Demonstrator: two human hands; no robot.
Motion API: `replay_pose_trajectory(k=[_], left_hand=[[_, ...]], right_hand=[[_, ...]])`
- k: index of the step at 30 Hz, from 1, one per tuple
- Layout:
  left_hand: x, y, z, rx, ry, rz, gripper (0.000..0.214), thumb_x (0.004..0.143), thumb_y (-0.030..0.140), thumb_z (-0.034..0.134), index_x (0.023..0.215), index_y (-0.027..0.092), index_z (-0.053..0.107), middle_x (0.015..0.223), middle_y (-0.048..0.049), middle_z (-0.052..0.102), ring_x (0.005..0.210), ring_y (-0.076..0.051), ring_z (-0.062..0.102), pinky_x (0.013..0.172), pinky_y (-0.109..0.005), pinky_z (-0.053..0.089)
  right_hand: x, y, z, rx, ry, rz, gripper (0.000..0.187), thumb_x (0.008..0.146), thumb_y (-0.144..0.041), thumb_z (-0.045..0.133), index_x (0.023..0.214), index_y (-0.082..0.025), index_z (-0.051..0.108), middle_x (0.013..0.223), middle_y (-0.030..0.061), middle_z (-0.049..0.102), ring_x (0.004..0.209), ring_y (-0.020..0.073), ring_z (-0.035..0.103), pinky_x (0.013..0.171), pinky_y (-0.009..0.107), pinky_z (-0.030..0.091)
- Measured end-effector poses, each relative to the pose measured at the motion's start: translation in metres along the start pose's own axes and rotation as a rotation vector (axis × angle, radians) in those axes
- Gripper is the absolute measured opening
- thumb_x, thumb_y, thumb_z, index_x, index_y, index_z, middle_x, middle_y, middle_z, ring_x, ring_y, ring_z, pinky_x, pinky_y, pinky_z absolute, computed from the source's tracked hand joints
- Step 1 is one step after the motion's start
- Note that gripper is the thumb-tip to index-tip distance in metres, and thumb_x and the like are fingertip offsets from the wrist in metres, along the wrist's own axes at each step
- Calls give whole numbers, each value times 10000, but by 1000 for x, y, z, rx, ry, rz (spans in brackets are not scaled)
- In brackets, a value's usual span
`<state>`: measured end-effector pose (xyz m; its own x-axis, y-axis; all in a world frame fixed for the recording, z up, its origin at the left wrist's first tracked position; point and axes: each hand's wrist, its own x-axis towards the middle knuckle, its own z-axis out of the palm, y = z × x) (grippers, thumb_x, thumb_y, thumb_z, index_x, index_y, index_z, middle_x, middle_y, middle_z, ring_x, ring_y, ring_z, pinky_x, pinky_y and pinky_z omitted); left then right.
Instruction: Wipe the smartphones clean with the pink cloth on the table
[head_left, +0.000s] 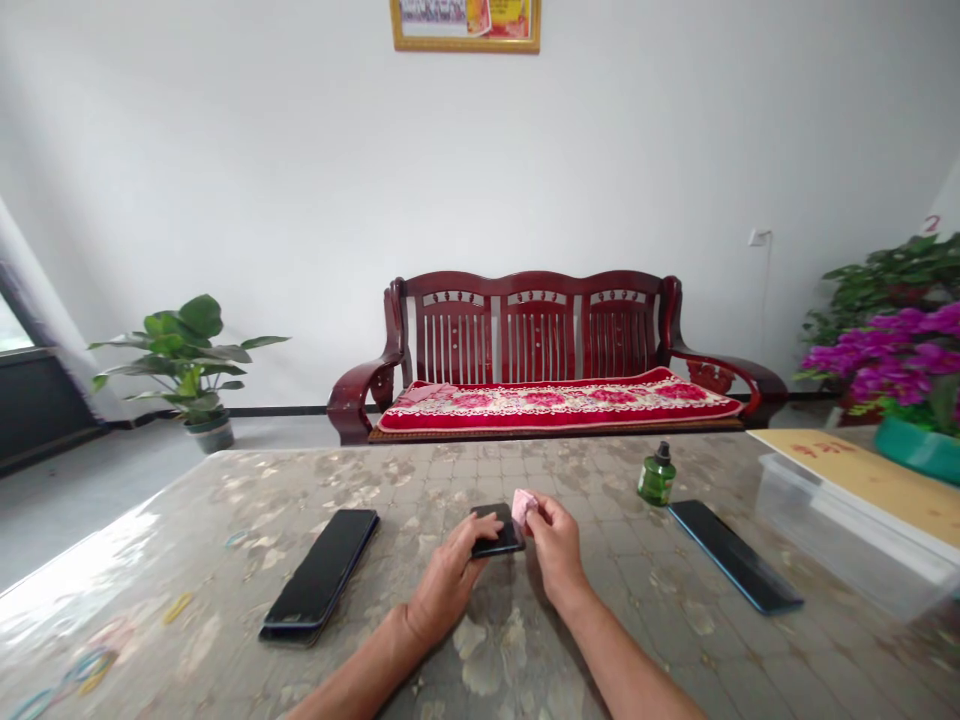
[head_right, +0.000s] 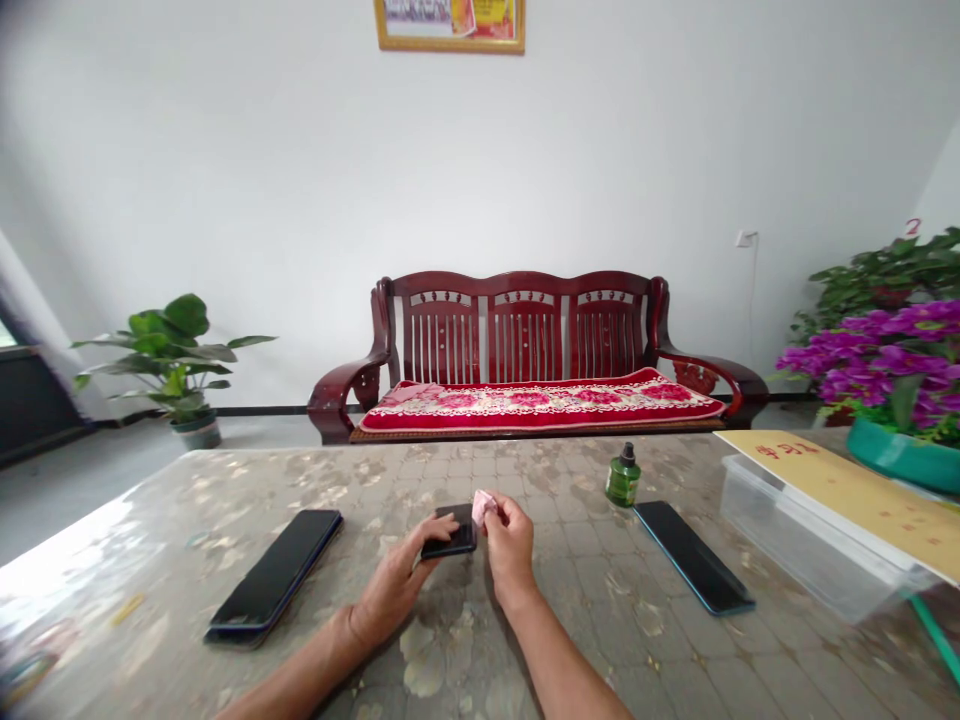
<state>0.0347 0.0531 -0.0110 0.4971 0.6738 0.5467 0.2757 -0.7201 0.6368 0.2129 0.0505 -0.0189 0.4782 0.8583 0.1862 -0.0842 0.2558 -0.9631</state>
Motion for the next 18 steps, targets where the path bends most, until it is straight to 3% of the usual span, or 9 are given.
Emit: replay_pose_trajectory(k=[6,11,18], left_hand=[[-8,10,-5,111,-196,-64,273,836,87,572,1056,248,559,1330,-47,607,1374,-232,418,1143,-427,351],[-5,20,-2,209,-328,-84,285,813,76,612,1046,231,555,1362,-48,581,1354,-252,441,1170,-436,307],[-6,12,3,284,-331,-88,313,823,43,538,1078,222,554,1352,-54,583,1348,-227,447,1171,-422,315]], right_hand=[[-11,2,6,-32,-18,-4,326,698,-384,625,903,-162,747,904,78,748,840,237,664,763,309,509],[-15,6,5,-89,-31,-20,333,736,-387,595,943,-168,738,949,81,747,882,237,674,803,312,514],[-18,13,9,-217,-13,-110,349,778,-423,557,939,-174,742,962,99,746,885,244,681,820,333,522]])
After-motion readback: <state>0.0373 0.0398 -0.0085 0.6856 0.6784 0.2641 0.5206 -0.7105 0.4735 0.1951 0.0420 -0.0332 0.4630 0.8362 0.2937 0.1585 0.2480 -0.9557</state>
